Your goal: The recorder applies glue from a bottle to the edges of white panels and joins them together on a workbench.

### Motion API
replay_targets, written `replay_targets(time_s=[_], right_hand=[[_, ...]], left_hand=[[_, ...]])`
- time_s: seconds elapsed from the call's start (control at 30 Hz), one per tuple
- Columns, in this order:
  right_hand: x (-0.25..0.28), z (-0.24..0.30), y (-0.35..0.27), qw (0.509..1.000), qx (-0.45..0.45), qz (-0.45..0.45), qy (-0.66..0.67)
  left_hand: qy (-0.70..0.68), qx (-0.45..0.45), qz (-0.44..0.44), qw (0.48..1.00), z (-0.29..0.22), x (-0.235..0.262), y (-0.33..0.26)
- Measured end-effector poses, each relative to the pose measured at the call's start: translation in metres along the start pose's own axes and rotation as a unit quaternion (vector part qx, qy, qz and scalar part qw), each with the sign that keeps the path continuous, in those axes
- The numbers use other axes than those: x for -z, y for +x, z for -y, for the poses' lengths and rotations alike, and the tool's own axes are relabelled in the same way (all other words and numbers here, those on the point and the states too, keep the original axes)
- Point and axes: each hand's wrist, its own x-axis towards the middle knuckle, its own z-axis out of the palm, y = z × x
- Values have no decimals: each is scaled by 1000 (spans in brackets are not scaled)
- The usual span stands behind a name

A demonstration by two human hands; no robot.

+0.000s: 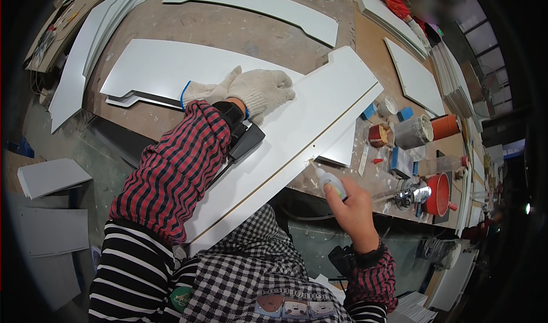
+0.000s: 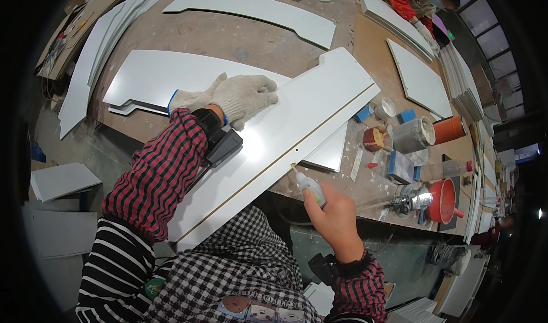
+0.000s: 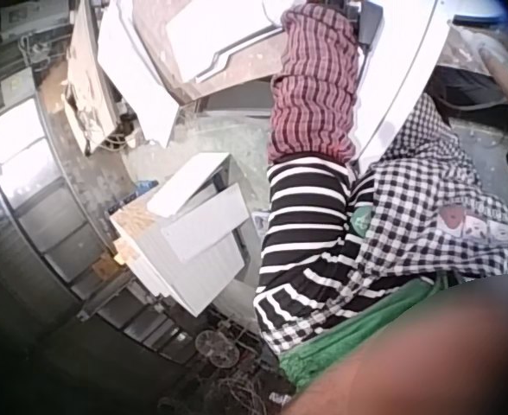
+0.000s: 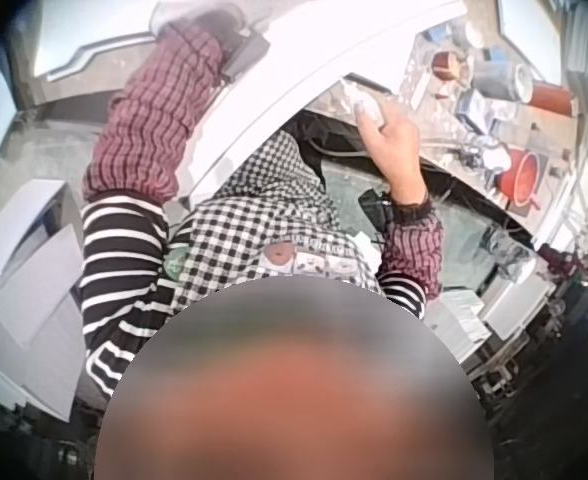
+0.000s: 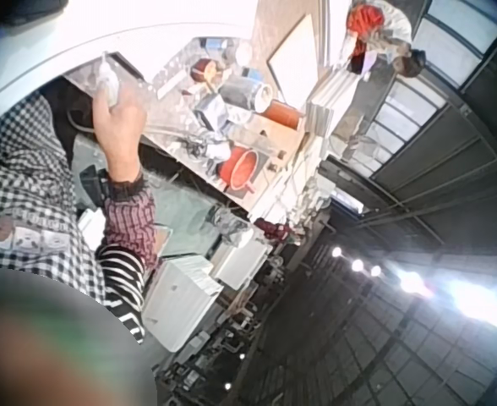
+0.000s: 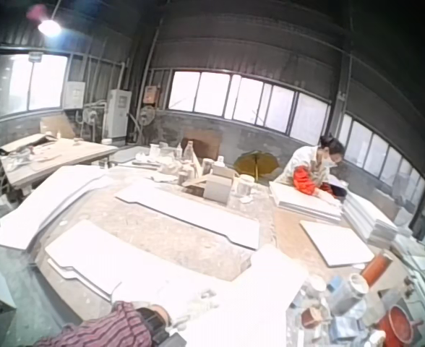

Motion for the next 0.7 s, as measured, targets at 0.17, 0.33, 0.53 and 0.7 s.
replay_targets(time_s=[0.17,0.33,0.53,0.7], right_hand=[[-1,-1,-1,1000,4,-3,3],[0,1,-1,1000,12,-6,8],[-1,-1,-1,1000,20,-7,0],[-2,-3,-1,1000,23,-4,-5]], left_hand=[[1,9,-2,1000,1,-1,1],[4,3,-10,1000,2,-3,1],[10,-8,-15,1000,4,-3,1],[-3,-3,-11,1000,3,-3,1]])
